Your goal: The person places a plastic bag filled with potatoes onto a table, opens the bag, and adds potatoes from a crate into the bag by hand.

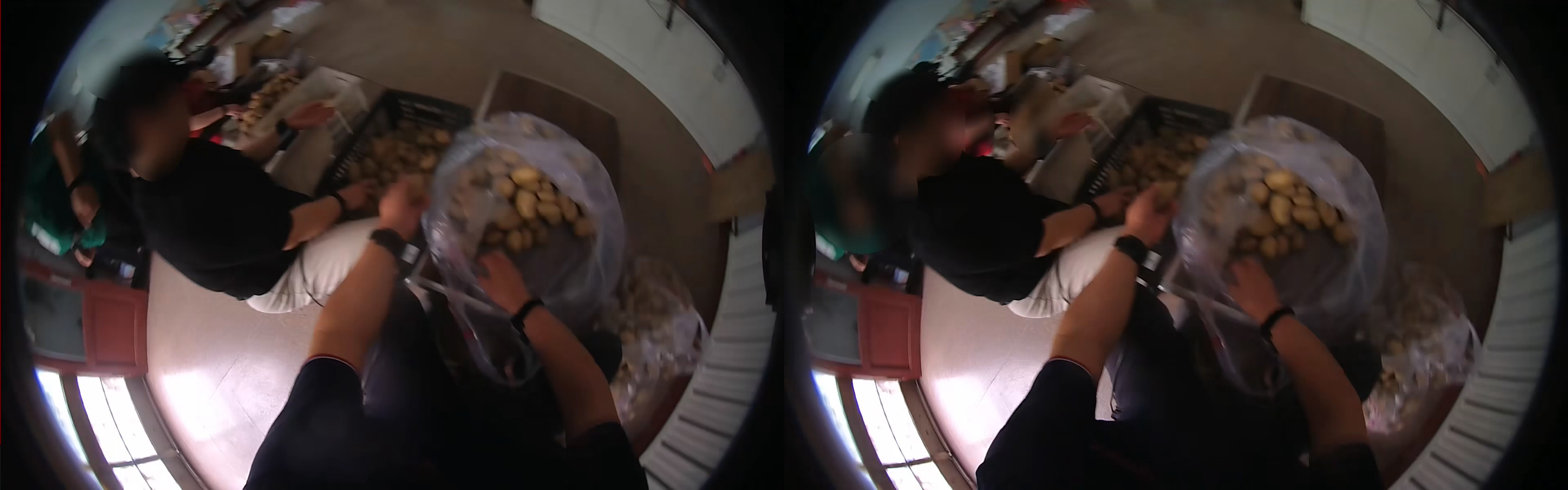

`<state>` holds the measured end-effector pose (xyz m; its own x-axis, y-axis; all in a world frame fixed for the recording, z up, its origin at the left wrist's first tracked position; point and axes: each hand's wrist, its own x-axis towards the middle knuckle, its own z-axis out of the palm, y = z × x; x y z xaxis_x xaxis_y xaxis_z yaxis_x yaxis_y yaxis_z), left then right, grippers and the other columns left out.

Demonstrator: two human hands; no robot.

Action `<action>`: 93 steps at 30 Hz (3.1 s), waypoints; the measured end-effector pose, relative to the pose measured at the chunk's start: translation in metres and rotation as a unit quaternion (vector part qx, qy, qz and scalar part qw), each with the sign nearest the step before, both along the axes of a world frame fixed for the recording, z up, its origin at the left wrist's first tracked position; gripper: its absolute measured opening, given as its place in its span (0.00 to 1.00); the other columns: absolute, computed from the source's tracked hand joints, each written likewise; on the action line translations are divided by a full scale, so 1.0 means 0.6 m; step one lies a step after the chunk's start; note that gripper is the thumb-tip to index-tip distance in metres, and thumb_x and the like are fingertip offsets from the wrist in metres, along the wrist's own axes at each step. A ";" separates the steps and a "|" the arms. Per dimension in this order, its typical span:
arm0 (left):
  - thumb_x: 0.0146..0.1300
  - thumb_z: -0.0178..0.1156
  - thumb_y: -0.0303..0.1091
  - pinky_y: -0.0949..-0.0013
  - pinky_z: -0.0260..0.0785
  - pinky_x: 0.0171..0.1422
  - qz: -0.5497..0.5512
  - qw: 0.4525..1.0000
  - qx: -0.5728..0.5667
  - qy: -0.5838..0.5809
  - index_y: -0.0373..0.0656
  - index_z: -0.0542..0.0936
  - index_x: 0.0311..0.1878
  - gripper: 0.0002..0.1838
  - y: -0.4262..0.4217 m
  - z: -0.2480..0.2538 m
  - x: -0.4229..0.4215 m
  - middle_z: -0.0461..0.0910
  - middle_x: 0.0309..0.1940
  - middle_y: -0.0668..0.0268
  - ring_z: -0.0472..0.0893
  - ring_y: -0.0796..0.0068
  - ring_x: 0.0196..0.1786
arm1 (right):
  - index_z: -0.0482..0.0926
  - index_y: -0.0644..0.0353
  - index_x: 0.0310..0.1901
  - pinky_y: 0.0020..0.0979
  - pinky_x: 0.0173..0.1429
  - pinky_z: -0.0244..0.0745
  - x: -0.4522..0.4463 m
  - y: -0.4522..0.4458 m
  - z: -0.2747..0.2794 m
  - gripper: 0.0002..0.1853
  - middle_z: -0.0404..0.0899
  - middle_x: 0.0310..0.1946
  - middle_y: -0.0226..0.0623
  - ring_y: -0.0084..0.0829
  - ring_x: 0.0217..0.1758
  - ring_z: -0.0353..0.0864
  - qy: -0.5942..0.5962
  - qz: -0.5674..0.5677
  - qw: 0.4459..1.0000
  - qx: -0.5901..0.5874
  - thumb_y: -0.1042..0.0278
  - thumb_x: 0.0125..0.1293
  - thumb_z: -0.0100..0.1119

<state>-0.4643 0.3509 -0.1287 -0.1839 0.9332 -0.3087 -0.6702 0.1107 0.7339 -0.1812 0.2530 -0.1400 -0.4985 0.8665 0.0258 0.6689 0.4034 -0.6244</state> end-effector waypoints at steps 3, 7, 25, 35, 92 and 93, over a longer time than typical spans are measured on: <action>0.71 0.56 0.33 0.55 0.78 0.48 0.037 0.997 -0.037 -0.056 0.39 0.74 0.53 0.12 0.009 -0.005 -0.021 0.77 0.50 0.56 0.77 0.57 0.52 | 0.77 0.60 0.49 0.45 0.55 0.73 0.011 -0.021 0.009 0.18 0.77 0.46 0.48 0.50 0.53 0.76 -0.013 -0.031 0.999 -0.032 0.60 0.60 0.60; 0.68 0.57 0.30 0.55 0.80 0.48 0.114 0.986 -0.118 -0.042 0.38 0.75 0.54 0.13 0.017 0.007 -0.020 0.74 0.54 0.55 0.75 0.55 0.53 | 0.78 0.58 0.46 0.44 0.51 0.73 0.024 -0.027 0.032 0.17 0.79 0.42 0.44 0.49 0.50 0.78 -0.050 -0.029 0.993 -0.106 0.57 0.59 0.61; 0.55 0.71 0.38 0.52 0.74 0.47 0.132 0.820 0.102 0.547 0.38 0.80 0.39 0.15 0.052 -0.179 -0.102 0.81 0.35 0.51 0.80 0.46 0.42 | 0.74 0.51 0.55 0.46 0.48 0.77 0.014 -0.062 0.017 0.21 0.76 0.48 0.42 0.49 0.49 0.80 -0.063 0.010 0.997 -0.040 0.69 0.58 0.59; 0.63 0.60 0.32 0.58 0.78 0.42 0.105 0.978 -0.103 0.150 0.42 0.74 0.46 0.10 0.022 -0.028 -0.023 0.76 0.41 0.60 0.79 0.60 0.41 | 0.70 0.60 0.49 0.49 0.48 0.76 0.012 -0.063 0.007 0.23 0.75 0.47 0.48 0.54 0.46 0.79 -0.090 -0.052 0.993 -0.054 0.67 0.52 0.64; 0.71 0.54 0.39 0.65 0.70 0.36 -0.027 0.990 -0.141 0.005 0.40 0.74 0.53 0.14 -0.003 0.066 0.059 0.79 0.40 0.62 0.78 0.64 0.35 | 0.72 0.60 0.56 0.46 0.56 0.74 0.050 0.062 0.010 0.19 0.71 0.57 0.47 0.52 0.55 0.76 0.025 -0.152 0.988 -0.003 0.68 0.64 0.57; 0.71 0.54 0.38 0.64 0.72 0.37 -0.013 0.990 -0.143 0.006 0.39 0.73 0.53 0.15 0.000 0.058 0.048 0.79 0.41 0.60 0.78 0.62 0.36 | 0.72 0.60 0.56 0.46 0.56 0.74 0.049 0.060 0.014 0.19 0.71 0.57 0.47 0.52 0.55 0.76 0.027 -0.151 0.988 -0.003 0.68 0.64 0.57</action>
